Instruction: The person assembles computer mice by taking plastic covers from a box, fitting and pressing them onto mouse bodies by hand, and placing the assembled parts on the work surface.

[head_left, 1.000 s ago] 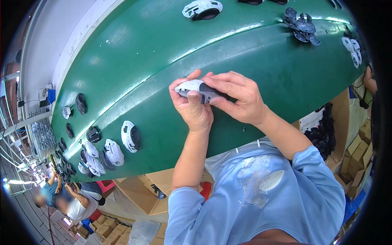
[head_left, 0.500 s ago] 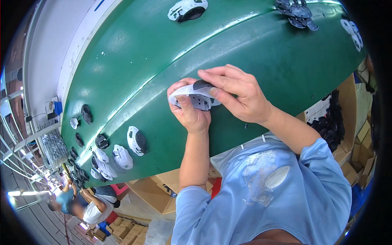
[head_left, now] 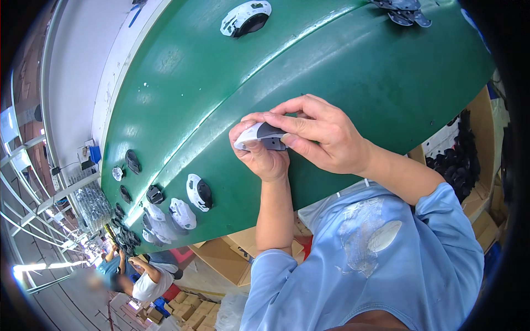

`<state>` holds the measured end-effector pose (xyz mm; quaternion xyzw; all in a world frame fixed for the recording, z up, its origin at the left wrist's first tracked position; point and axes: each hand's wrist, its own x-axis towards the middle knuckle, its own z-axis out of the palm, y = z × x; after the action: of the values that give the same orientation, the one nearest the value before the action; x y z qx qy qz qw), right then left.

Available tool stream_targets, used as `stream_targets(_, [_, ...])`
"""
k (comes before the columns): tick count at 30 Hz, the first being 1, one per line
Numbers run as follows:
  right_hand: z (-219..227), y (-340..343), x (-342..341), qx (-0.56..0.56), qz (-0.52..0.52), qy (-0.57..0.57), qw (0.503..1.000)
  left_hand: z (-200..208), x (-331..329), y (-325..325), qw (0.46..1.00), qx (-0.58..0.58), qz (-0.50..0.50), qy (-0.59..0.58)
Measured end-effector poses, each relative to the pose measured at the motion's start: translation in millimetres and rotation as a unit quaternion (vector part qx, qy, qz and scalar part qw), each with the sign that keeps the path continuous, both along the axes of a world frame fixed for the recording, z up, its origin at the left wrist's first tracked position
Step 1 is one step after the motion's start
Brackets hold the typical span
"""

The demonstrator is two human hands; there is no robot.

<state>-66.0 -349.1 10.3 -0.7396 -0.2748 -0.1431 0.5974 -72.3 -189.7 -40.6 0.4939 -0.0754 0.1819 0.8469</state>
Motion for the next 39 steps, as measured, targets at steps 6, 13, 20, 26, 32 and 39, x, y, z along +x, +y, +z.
stream_targets(6, [-8.8,-1.5,6.2,-0.098,-0.075,-0.064,0.990,3.1,-5.6,-9.8,0.994,0.006,0.049,0.096])
stream_targets(13, [-34.6,8.0,39.2,-0.133,-0.048,-0.056,0.988,16.8,0.0,-22.0,0.973,0.027,0.057,0.223])
stream_targets(20, [-38.7,8.4,41.9,-0.124,-0.045,-0.035,0.991,15.2,3.8,-18.3,0.973,0.095,0.064,0.200])
stream_targets(26, [-39.1,6.3,34.4,-0.165,-0.043,0.003,0.985,9.3,4.7,-18.5,0.974,0.115,0.068,0.183])
stream_targets(32, [-43.4,6.8,32.2,-0.089,-0.040,-0.055,0.994,23.0,11.3,-4.6,0.985,0.013,0.063,0.162])
stream_targets(39, [-37.5,10.3,33.0,-0.154,0.007,-0.039,0.987,13.5,3.2,-9.1,0.990,0.053,0.059,0.118])
